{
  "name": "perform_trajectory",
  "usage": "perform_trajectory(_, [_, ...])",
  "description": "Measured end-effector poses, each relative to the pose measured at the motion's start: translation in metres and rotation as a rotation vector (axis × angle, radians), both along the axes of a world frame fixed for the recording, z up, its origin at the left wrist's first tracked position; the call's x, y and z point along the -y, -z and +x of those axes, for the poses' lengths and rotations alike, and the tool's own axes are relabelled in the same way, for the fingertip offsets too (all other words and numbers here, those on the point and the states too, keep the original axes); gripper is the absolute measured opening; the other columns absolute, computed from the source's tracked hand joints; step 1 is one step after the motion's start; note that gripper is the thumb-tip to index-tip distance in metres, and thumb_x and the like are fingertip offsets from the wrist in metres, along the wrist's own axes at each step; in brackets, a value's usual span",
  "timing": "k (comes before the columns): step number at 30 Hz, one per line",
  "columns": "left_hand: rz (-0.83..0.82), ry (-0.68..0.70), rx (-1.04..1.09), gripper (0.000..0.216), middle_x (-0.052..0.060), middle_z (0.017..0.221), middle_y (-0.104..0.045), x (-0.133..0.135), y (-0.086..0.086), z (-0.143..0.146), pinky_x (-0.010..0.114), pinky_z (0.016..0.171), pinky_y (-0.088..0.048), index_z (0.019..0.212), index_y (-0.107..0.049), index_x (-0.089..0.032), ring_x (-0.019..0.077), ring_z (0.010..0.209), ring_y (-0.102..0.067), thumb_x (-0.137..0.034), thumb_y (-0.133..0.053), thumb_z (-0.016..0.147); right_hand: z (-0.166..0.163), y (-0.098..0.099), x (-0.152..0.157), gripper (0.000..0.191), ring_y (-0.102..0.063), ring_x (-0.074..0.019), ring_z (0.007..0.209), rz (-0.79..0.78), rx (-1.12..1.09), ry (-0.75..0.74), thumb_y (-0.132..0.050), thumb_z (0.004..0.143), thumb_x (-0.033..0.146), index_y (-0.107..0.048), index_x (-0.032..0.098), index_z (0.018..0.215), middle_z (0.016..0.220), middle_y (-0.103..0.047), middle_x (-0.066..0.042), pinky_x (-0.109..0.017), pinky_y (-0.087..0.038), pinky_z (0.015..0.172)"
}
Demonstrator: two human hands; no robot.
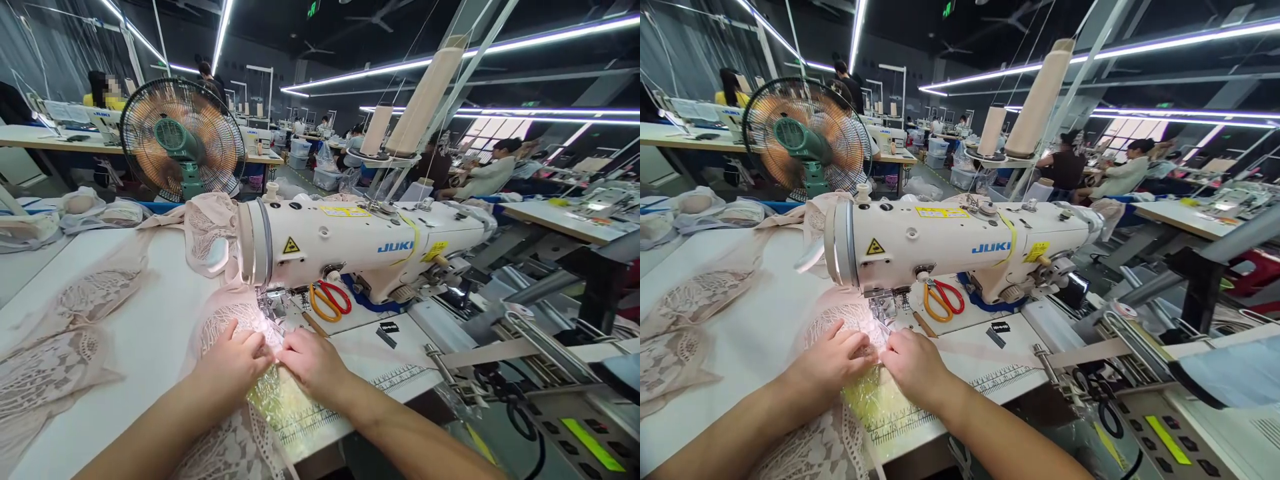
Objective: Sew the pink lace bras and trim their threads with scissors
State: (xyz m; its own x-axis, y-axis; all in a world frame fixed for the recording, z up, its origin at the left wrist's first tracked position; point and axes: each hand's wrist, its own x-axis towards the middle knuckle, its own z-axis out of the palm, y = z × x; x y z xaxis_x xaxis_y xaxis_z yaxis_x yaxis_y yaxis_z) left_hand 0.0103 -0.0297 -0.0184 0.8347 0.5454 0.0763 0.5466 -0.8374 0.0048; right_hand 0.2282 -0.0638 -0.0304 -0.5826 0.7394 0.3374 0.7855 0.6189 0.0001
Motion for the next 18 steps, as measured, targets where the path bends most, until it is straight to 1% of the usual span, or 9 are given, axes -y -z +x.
perform_trajectory(3, [0.058,0.022,0.02,0.025,0.009,0.107,-0.069,0.0,-0.001,0.001,0.057,0.103,-0.041,0.1,-0.073,-0.022,0.0276,0.1,-0.062,-0.013,-0.06,0.081,-0.004,-0.001,0.001,0.014,-0.052,-0.0165,0.074,-0.022,0.027,0.039,-0.07,0.085,0.016,-0.063,0.018,0.072,0.078,-0.063,0.0,-0.029,-0.032,0.06])
perform_trajectory(5, [0.048,0.039,0.026,0.02,0.008,0.105,-0.069,-0.001,-0.004,0.002,0.054,0.103,-0.041,0.094,-0.072,-0.019,0.0262,0.1,-0.062,-0.012,-0.057,0.084,-0.007,-0.004,0.0,0.012,-0.053,-0.0169,0.075,-0.051,0.049,0.07,-0.069,0.084,0.013,-0.064,0.018,0.074,0.079,-0.063,0.0,-0.029,-0.031,0.058])
perform_trajectory(6, [0.026,0.043,0.02,0.019,0.008,0.104,-0.07,-0.001,-0.006,0.002,0.053,0.103,-0.042,0.094,-0.072,-0.018,0.0259,0.099,-0.063,-0.011,-0.057,0.084,-0.008,-0.006,0.001,0.011,-0.054,-0.0171,0.076,-0.07,0.062,0.082,-0.068,0.084,0.012,-0.064,0.018,0.076,0.081,-0.064,0.0,-0.029,-0.032,0.058])
perform_trajectory(8, [-0.017,0.039,0.006,0.023,0.008,0.104,-0.07,-0.002,-0.01,0.001,0.053,0.103,-0.042,0.1,-0.072,-0.017,0.0263,0.099,-0.064,-0.01,-0.057,0.083,-0.011,-0.011,0.001,0.009,-0.056,-0.0181,0.078,-0.114,0.091,0.099,-0.065,0.084,0.011,-0.065,0.018,0.079,0.084,-0.065,-0.001,-0.029,-0.034,0.059])
perform_trajectory(11, [-0.016,0.014,0.018,0.03,0.01,0.107,-0.071,-0.004,-0.011,-0.001,0.057,0.107,-0.039,0.11,-0.071,-0.017,0.0283,0.103,-0.064,-0.01,-0.06,0.083,-0.017,-0.02,0.003,0.008,-0.061,-0.0217,0.081,-0.195,0.143,0.126,-0.062,0.086,0.012,-0.068,0.017,0.087,0.087,-0.067,-0.006,-0.031,-0.038,0.06])
perform_trajectory(12, [-0.005,0.005,0.026,0.03,0.01,0.108,-0.071,-0.006,-0.01,-0.002,0.058,0.109,-0.037,0.111,-0.072,-0.018,0.0287,0.104,-0.064,-0.011,-0.061,0.084,-0.019,-0.022,0.003,0.012,-0.062,-0.0228,0.082,-0.226,0.161,0.134,-0.061,0.087,0.013,-0.07,0.016,0.093,0.087,-0.068,-0.007,-0.032,-0.04,0.06])
perform_trajectory(14, [0.008,-0.008,0.031,0.03,0.01,0.112,-0.071,-0.009,-0.007,-0.004,0.058,0.112,-0.034,0.112,-0.072,-0.02,0.0288,0.108,-0.064,-0.011,-0.06,0.086,-0.022,-0.027,0.001,0.026,-0.065,-0.0239,0.079,-0.291,0.197,0.148,-0.059,0.087,0.015,-0.07,0.014,0.111,0.085,-0.07,-0.008,-0.032,-0.042,0.058])
perform_trajectory(16, [0.008,-0.02,0.023,0.033,0.01,0.118,-0.071,-0.014,-0.005,-0.006,0.057,0.113,-0.033,0.116,-0.071,-0.021,0.0287,0.113,-0.063,-0.011,-0.059,0.088,-0.026,-0.031,-0.002,0.044,-0.067,-0.0245,0.075,-0.356,0.23,0.173,-0.06,0.087,0.016,-0.064,0.013,0.13,0.083,-0.072,-0.01,-0.032,-0.042,0.054])
perform_trajectory(18, [0.003,-0.04,0.011,0.035,0.01,0.122,-0.071,-0.019,-0.005,-0.008,0.057,0.113,-0.032,0.121,-0.07,-0.023,0.0293,0.118,-0.061,-0.012,-0.06,0.089,-0.031,-0.034,-0.006,0.057,-0.069,-0.0258,0.071,-0.417,0.264,0.212,-0.061,0.085,0.017,-0.056,0.012,0.142,0.082,-0.073,-0.012,-0.031,-0.043,0.051])
